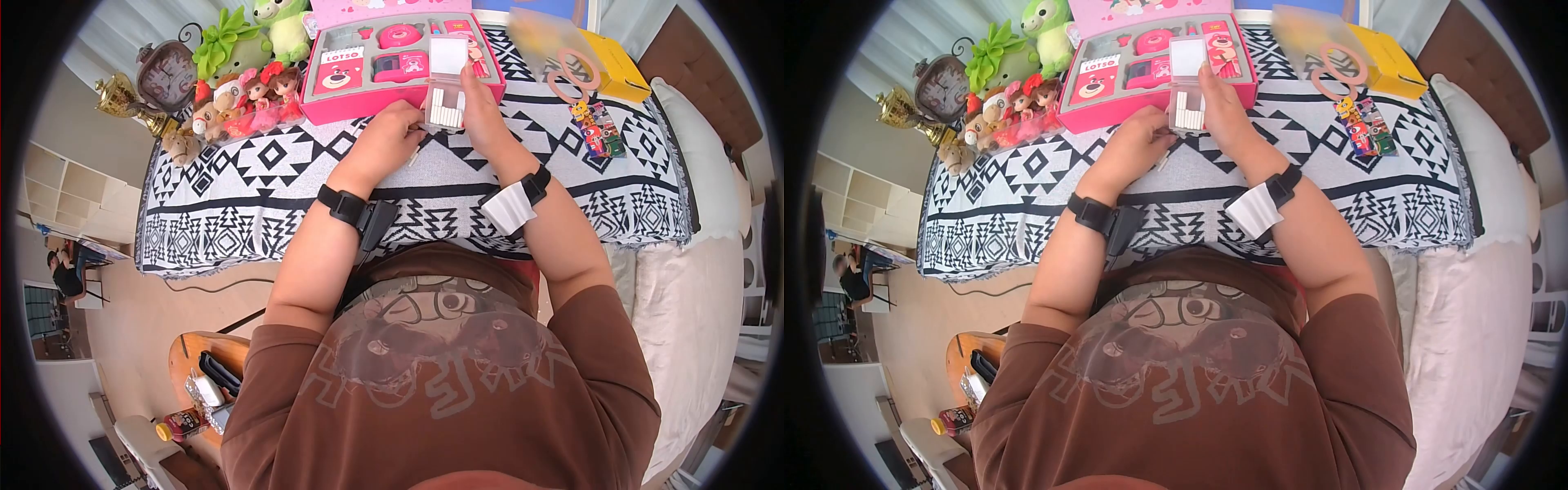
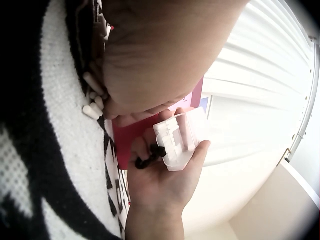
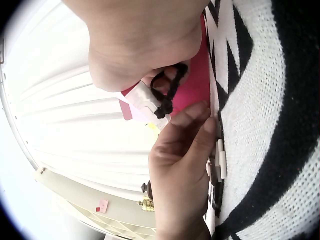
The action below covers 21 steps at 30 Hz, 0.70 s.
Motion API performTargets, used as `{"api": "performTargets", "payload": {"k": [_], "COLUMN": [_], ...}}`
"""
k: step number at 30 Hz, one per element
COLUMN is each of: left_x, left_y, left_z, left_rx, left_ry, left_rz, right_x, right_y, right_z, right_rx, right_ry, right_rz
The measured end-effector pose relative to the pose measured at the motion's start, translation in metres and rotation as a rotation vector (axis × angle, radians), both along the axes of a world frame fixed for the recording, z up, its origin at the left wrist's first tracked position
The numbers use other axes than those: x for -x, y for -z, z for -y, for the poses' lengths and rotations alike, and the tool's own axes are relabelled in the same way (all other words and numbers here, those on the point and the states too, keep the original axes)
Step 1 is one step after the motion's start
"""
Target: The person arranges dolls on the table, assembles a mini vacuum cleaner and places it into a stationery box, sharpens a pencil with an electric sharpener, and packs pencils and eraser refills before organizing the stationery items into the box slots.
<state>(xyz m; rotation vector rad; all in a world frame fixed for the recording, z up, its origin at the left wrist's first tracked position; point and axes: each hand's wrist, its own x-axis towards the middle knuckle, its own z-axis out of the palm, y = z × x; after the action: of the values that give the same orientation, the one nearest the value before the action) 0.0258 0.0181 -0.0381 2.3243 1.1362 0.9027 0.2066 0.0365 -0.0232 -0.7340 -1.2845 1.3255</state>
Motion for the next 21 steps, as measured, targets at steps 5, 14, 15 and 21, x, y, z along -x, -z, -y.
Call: {"api": "performTargets", "payload": {"k": [5,14,15,21], "left_x": [0.000,-0.001,-0.001,0.000], "left_y": [0.001,-0.007,-0.008,-0.003], "left_z": [0.001,0.005,0.006,0.004], "left_rx": [-0.025,-0.020,-0.019,-0.084], "left_ry": [-0.044,-0.109,-0.102,-0.060], "left_rz": [-0.010,-0.062,-0.074,-0.066], "right_x": [0.000,0.001,0.000,-0.002], "right_y": [0.000,-0.002,-0.001,0.003], "right_z": [0.000,0.002,0.001,-0.002], "right_rx": [-0.008,-0.010,-0.007,-0.009], "right_ry": [0.002,0.053,0.035,-0.004], "right_rz": [0.012,-0.001,0.000,0.025]}}
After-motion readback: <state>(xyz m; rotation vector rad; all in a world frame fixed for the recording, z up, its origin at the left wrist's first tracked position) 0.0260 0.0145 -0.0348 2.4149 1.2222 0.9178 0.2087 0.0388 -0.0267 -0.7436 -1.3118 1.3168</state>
